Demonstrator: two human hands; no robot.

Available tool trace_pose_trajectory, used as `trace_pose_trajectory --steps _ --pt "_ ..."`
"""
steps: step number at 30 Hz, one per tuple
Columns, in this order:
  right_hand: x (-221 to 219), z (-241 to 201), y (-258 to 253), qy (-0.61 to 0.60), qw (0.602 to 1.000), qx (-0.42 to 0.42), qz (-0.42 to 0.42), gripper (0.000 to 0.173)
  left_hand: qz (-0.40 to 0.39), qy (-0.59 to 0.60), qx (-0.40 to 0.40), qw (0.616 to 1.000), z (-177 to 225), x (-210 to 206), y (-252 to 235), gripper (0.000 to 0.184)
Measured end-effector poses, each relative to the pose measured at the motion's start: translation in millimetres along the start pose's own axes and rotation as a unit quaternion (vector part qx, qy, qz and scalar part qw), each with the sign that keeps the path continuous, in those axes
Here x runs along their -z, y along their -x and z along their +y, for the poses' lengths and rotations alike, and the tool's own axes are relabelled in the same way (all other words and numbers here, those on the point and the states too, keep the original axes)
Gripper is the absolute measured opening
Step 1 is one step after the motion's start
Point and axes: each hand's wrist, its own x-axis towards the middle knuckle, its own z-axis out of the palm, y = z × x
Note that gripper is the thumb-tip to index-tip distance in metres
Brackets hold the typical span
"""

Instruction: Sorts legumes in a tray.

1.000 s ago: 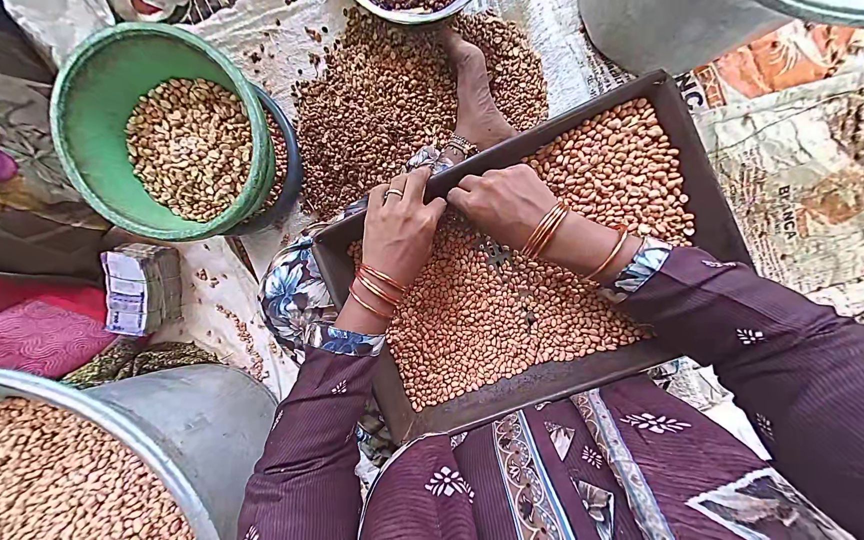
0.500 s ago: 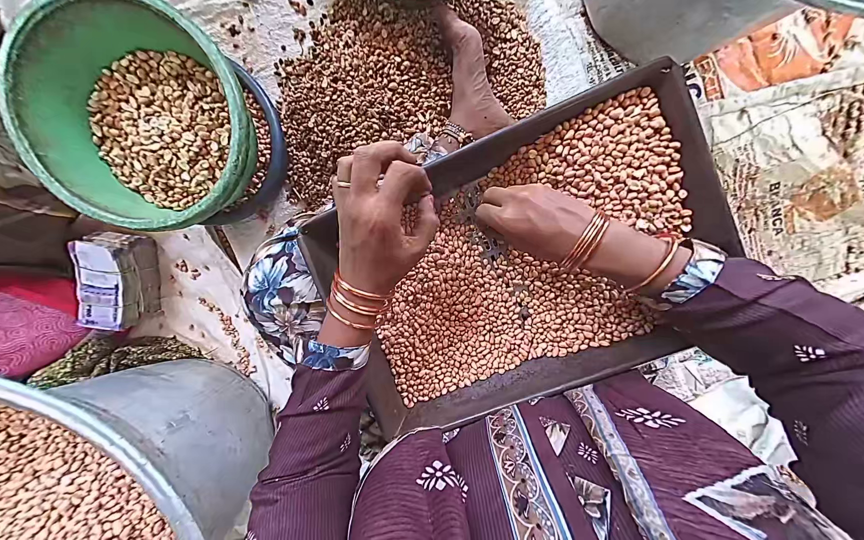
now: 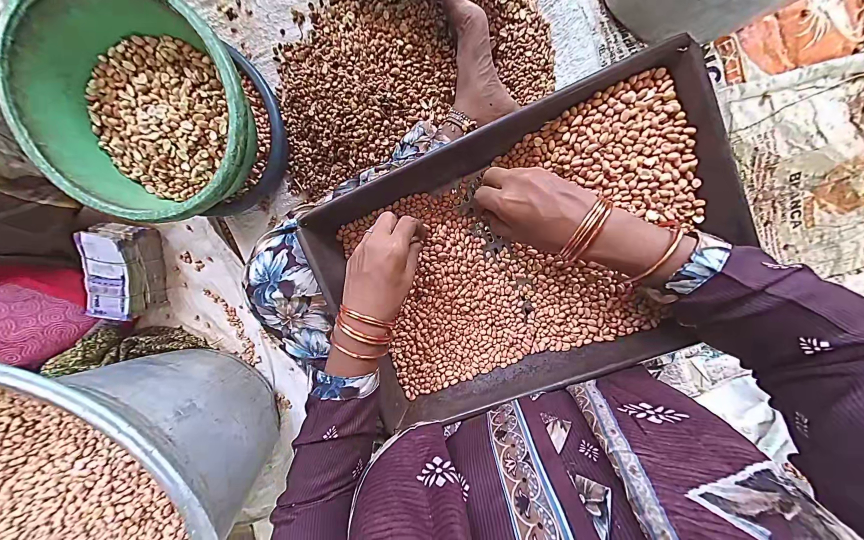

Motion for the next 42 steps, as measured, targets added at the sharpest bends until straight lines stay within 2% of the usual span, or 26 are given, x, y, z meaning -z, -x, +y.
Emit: trace_pose_trajectory --steps 3,6,10,12,14,15,16,17,19,21,23,24,26,28,29,30,34,36,39,42 --pt "10.9 8.9 1.3 -0.097 0.995 -0.034 -0.009 0.014 -0.012 -0.011 0.007 1.000 -1.4 -1.5 -3.2 0.020" --pt "11.2 16.8 1.7 -0.155 0.987 -0.041 0.009 0.013 0.011 0.007 0.006 1.000 -2.1 -2.7 -6.4 0.019" --pt "-4.4 7.8 -1.0 -0.145 0.989 0.008 0.013 0.010 0.087 0.172 0.056 0.980 -2.7 3.1 -9.6 0.017" --pt "-16.6 2.0 -3.7 -0.089 0.993 0.056 0.044 0.010 0.111 0.335 0.090 0.931 -5.3 8.8 -9.3 0.016" --pt "-24.7 -2.3 -6.6 -0.016 0.994 0.077 0.070 0.010 0.113 0.499 0.110 0.852 -8.6 10.6 -10.2 0.023" --pt "-24.7 -4.4 -7.5 0.005 0.995 0.075 0.070 0.010 0.101 0.536 0.116 0.830 -9.9 11.3 -9.9 0.026" --pt "-23.9 -6.8 -7.4 0.017 0.995 0.070 0.067 0.011 0.095 0.527 0.119 0.836 -10.1 10.4 -9.0 0.027" --pt "-22.6 -9.4 -7.4 0.025 0.996 0.064 0.063 0.011 0.091 0.471 0.119 0.869 -9.4 9.2 -8.3 0.023" --pt "-18.2 -15.9 -7.8 0.037 0.998 0.040 0.038 0.010 0.062 0.277 0.097 0.954 -5.3 7.9 -5.1 0.018" --pt "-5.2 -22.6 -12.1 0.042 0.998 0.001 -0.052 0.009 0.053 0.129 0.036 0.990 -1.9 0.4 -4.6 0.016" --pt "15.6 -20.6 -20.3 0.023 0.990 -0.010 -0.137 0.010 0.051 0.091 -0.011 0.995 -4.4 -5.9 -8.3 0.017" --pt "26.4 -16.8 -22.0 -0.007 0.992 0.000 -0.127 0.012 0.051 0.095 -0.028 0.994 -4.5 -6.7 -8.5 0.017" --pt "44.1 -11.5 -20.4 -0.086 0.996 0.031 0.007 0.014 0.051 0.117 -0.059 0.990 -4.1 -6.9 -7.0 0.016" --pt "56.0 -11.8 -18.1 -0.103 0.981 0.039 0.159 0.018 0.039 0.144 -0.096 0.984 -2.7 -9.1 -5.9 0.015" --pt "58.3 -12.4 -15.8 -0.099 0.976 0.035 0.188 0.018 0.022 0.148 -0.112 0.982 -0.4 -9.9 -5.5 0.014" --pt "56.2 -12.9 -12.3 -0.104 0.977 0.039 0.184 0.017 0.003 0.144 -0.127 0.981 2.5 -10.2 -5.4 0.014" --pt "13.9 -12.8 3.5 -0.128 0.990 0.053 0.022 0.010 -0.031 0.110 -0.154 0.981 10.2 -10.1 -5.0 0.013" --pt "-6.6 -17.5 10.2 -0.129 0.990 0.052 -0.022 0.009 -0.044 0.103 -0.158 0.981 9.4 -5.9 -2.2 0.014" --pt "-23.1 -24.8 15.4 -0.099 0.993 0.057 -0.019 0.010 -0.070 0.114 -0.173 0.976 5.2 -3.6 2.0 0.018" --pt "-21.8 -31.7 12.7 -0.056 0.997 0.044 -0.025 0.011 -0.075 0.093 -0.176 0.977 6.4 -6.4 4.0 0.014"
